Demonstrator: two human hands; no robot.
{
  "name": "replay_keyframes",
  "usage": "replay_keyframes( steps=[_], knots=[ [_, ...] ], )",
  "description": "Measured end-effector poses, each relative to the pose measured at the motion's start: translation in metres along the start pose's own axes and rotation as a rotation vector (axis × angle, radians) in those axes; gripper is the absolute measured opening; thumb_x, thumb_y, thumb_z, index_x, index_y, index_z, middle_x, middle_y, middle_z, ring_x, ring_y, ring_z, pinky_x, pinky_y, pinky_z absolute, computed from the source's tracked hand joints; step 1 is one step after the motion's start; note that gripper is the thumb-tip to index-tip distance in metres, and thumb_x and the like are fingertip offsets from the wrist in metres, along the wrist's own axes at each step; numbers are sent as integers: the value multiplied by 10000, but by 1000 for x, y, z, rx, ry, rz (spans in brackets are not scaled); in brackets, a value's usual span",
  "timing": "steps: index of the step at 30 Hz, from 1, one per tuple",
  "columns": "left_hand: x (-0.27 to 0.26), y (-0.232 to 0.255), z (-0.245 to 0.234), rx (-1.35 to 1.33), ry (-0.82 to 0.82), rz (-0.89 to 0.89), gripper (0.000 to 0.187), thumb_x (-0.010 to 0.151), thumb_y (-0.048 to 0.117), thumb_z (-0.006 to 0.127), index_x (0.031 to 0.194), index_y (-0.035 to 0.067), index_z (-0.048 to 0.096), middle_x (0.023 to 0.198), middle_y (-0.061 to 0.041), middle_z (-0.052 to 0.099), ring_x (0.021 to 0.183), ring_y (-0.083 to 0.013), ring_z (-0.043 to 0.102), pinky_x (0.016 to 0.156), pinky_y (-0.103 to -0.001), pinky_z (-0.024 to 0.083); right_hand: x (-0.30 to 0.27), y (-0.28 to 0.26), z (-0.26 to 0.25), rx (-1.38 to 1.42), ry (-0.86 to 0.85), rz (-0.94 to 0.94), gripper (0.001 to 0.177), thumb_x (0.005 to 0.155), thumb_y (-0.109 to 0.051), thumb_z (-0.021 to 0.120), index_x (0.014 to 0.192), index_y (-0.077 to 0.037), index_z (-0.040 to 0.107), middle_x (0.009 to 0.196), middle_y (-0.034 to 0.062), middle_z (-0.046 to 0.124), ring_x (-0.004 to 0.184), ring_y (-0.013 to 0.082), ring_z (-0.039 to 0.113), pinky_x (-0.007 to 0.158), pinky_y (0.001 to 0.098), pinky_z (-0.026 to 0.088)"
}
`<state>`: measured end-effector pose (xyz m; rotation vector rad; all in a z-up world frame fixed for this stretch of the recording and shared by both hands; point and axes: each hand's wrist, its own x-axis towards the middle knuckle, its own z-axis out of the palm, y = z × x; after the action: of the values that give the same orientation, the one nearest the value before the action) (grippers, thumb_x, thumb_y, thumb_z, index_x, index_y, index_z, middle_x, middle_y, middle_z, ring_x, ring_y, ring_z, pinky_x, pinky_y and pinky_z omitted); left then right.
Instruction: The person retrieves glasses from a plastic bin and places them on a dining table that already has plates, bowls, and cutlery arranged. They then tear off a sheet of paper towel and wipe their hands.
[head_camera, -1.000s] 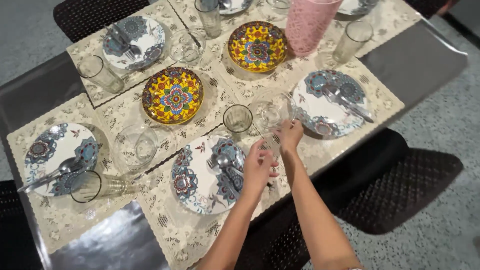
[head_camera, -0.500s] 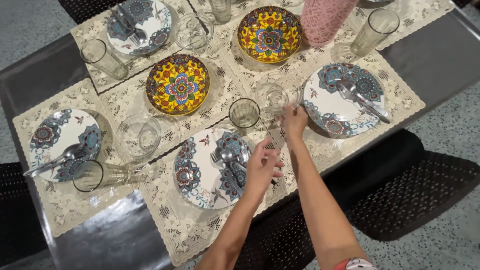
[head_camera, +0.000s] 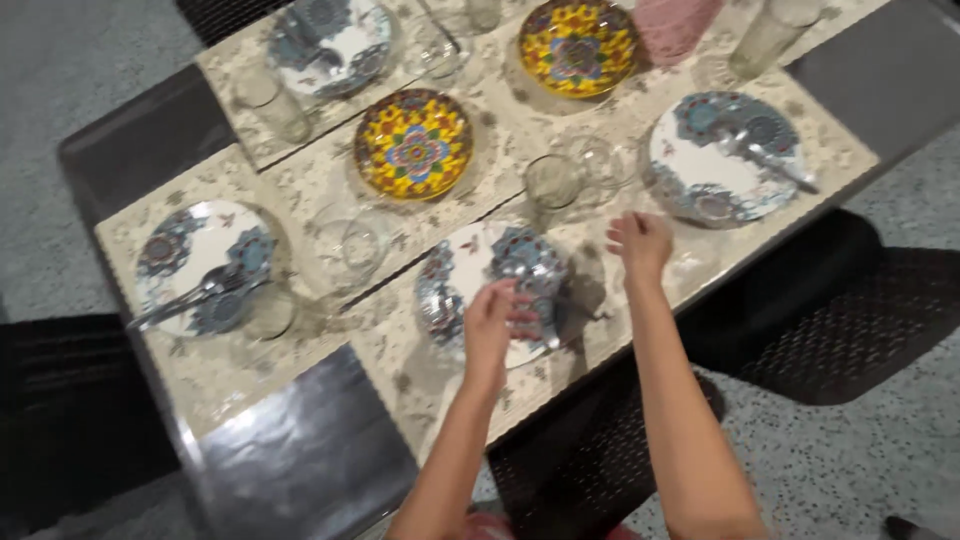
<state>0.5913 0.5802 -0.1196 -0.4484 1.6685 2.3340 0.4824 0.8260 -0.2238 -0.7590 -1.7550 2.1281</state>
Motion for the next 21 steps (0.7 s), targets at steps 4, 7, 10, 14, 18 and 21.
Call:
replay_keyframes(
  steps=[4, 7, 10, 14, 18, 21],
  knots=[
    [23, 2, -67, -111, 225, 17, 380, 1050, 291, 461, 1214, -18, 607, 952, -171, 705, 710, -232, 704, 541, -373, 601, -83, -11, 45, -125, 31, -60, 146, 985, -146, 621, 991, -9, 671, 835, 70, 734, 670, 137, 681, 506, 294, 516],
    [48, 7, -118, -290, 377, -6, 373, 1052, 363, 499, 1128, -1, 517, 862, -215, 677, 597, -284, 648, 455, -402, 520, -131, 5, 91, -151, -126, -135, 164, 1015, -142, 638, 984, 9, 693, 825, 89, 731, 651, 131, 641, 510, 280, 494],
    [81, 8, -161, -310, 538, 43, 381, 1002, 413, 544, 1113, 59, 454, 834, -205, 672, 594, -294, 646, 463, -419, 522, -156, 23, 140, -152, -316, -109, 155, 985, -143, 620, 1019, -18, 705, 828, 68, 752, 661, 107, 692, 508, 258, 533],
    [120, 6, -193, -313, 546, -53, 556, 1004, 500, 519, 988, -51, 592, 716, -205, 681, 533, -297, 643, 427, -391, 494, -184, 43, 196, -204, -546, -110, 170, 963, -160, 654, 1046, -28, 723, 817, 56, 755, 670, 102, 729, 484, 269, 541],
    [141, -8, -209, -351, 467, -11, 475, 1006, 362, 504, 903, -90, 610, 676, -210, 674, 509, -309, 660, 442, -404, 536, -192, 48, 228, -332, -545, -67, 200, 977, -182, 648, 1084, -37, 735, 850, 46, 755, 663, 113, 693, 522, 270, 565],
    [151, -7, -216, -280, 466, -23, 435, 996, 278, 467, 859, -104, 623, 650, -211, 679, 485, -316, 651, 430, -406, 530, -190, 48, 230, -368, -541, -36, 222, 987, -193, 656, 1116, -32, 737, 852, 75, 750, 659, 143, 689, 541, 272, 546]
  ],
)
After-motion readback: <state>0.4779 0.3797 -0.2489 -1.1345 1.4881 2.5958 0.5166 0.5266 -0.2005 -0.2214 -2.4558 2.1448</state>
